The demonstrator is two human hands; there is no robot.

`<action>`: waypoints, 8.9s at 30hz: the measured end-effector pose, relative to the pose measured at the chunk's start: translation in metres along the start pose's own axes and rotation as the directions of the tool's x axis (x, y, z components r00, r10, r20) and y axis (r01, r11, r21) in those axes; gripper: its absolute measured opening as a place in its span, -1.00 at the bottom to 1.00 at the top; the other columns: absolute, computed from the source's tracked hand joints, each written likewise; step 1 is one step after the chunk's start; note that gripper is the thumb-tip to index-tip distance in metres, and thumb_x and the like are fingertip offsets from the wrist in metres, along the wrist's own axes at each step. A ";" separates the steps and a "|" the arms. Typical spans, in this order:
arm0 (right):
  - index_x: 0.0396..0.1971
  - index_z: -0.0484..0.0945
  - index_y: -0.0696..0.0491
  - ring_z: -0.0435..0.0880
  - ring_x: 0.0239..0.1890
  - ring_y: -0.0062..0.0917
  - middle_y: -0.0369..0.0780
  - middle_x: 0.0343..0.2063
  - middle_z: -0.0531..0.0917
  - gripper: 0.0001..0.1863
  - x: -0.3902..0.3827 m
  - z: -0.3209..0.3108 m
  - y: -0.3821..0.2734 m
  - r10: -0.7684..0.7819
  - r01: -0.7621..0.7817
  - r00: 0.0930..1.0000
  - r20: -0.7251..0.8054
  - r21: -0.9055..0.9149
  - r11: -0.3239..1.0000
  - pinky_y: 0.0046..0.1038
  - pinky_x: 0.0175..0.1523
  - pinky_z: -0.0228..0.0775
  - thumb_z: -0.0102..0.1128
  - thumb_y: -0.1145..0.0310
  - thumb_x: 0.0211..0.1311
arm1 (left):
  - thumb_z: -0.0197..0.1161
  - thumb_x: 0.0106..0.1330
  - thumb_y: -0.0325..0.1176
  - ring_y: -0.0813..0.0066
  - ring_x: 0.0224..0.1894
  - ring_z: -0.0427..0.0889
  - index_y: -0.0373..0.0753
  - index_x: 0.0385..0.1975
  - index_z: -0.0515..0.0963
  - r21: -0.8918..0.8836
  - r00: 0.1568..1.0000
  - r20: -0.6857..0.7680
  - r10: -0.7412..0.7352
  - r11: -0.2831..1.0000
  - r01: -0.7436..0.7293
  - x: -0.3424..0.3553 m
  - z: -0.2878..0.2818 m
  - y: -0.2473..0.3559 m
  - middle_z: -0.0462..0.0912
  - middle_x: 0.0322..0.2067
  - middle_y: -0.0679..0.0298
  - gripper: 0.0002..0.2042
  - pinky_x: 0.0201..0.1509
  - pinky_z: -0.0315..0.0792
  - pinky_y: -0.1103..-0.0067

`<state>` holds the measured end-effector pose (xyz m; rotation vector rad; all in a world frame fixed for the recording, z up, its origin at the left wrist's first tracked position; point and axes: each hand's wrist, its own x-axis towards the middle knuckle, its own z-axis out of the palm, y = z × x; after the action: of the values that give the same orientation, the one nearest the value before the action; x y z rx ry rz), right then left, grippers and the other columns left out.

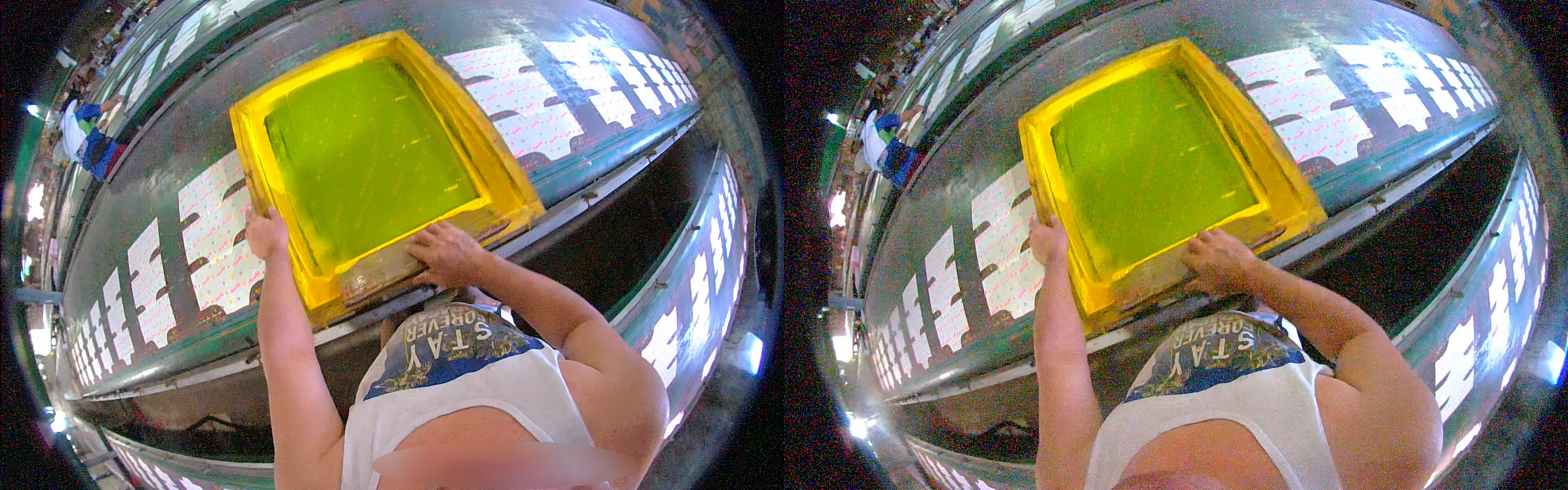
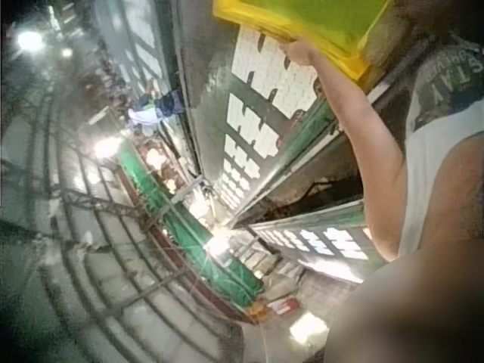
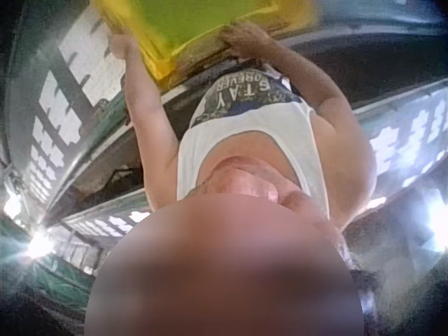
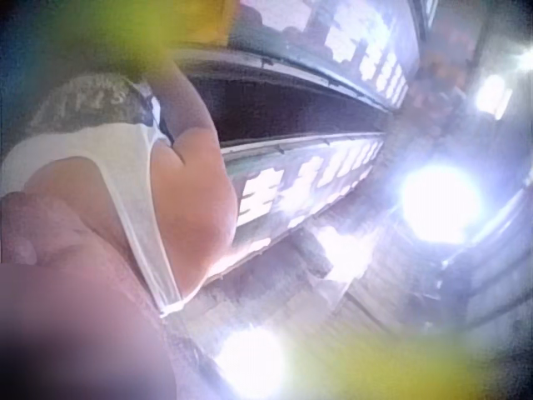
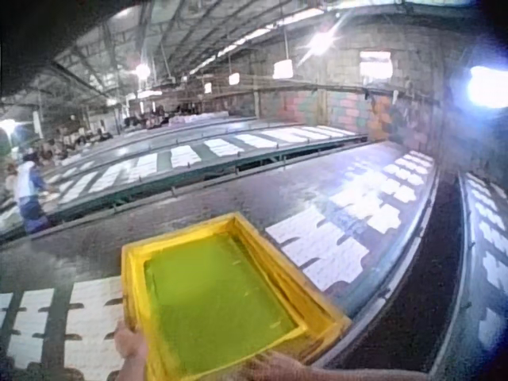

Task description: The person holds a yellow screen printing frame over a conveyor belt and uses a squeegee to spread green ink across the mesh. The person repeatedly pulls the squeegee across the screen to coat the surface with ink.

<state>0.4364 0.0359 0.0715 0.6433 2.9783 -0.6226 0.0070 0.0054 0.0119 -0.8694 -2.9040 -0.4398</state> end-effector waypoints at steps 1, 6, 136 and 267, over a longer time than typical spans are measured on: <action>0.19 0.69 0.03 0.64 0.24 -0.09 -0.07 0.10 0.71 -0.32 -0.006 -0.002 0.006 -0.043 0.044 0.999 -0.020 0.023 0.999 -0.05 0.38 0.46 0.54 -0.11 0.21 | 0.29 0.51 0.08 -0.21 0.11 0.77 -0.35 0.30 0.56 0.026 0.999 0.034 -0.027 0.999 0.026 0.000 0.000 0.002 0.77 0.09 -0.14 -0.38 0.18 0.66 0.00; 0.15 0.72 0.02 0.66 0.27 -0.08 -0.10 0.19 0.72 -0.48 -0.035 -0.019 0.073 -0.060 0.081 0.989 -0.135 0.153 0.985 -0.04 0.41 0.47 0.53 0.03 0.30 | 0.19 0.54 0.23 -0.18 0.08 0.79 -0.36 0.10 0.63 0.153 0.990 0.075 -0.119 0.982 0.106 0.005 -0.001 0.009 0.78 0.05 -0.15 -0.36 0.13 0.68 -0.01; 0.01 0.78 0.20 0.75 -0.34 -0.62 -0.24 -0.31 0.80 -0.69 -0.404 -0.056 0.635 0.979 -0.196 -0.101 -0.177 0.968 0.155 -0.53 -0.19 0.63 0.37 0.22 0.61 | 0.48 0.42 -0.34 0.33 0.12 0.75 -0.44 0.29 0.63 -0.535 0.960 0.258 0.111 0.844 0.046 -0.089 0.131 0.428 0.78 0.18 0.11 -0.51 0.24 0.57 0.42; 0.21 0.70 -0.03 0.59 0.33 0.01 -0.04 0.23 0.68 -0.46 -0.330 -0.143 0.558 0.136 -0.067 0.883 -0.449 0.167 0.984 0.02 0.45 0.45 0.60 0.29 0.21 | 0.15 0.60 0.18 -0.23 0.07 0.77 -0.31 0.09 0.65 0.211 0.985 0.063 -0.160 0.967 0.144 -0.238 0.085 0.441 0.78 0.03 -0.16 -0.43 0.15 0.62 -0.03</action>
<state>0.9695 0.4284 0.0301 1.0932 3.3126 -0.7852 0.4487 0.2567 0.0039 -0.6512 -3.0311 -0.1112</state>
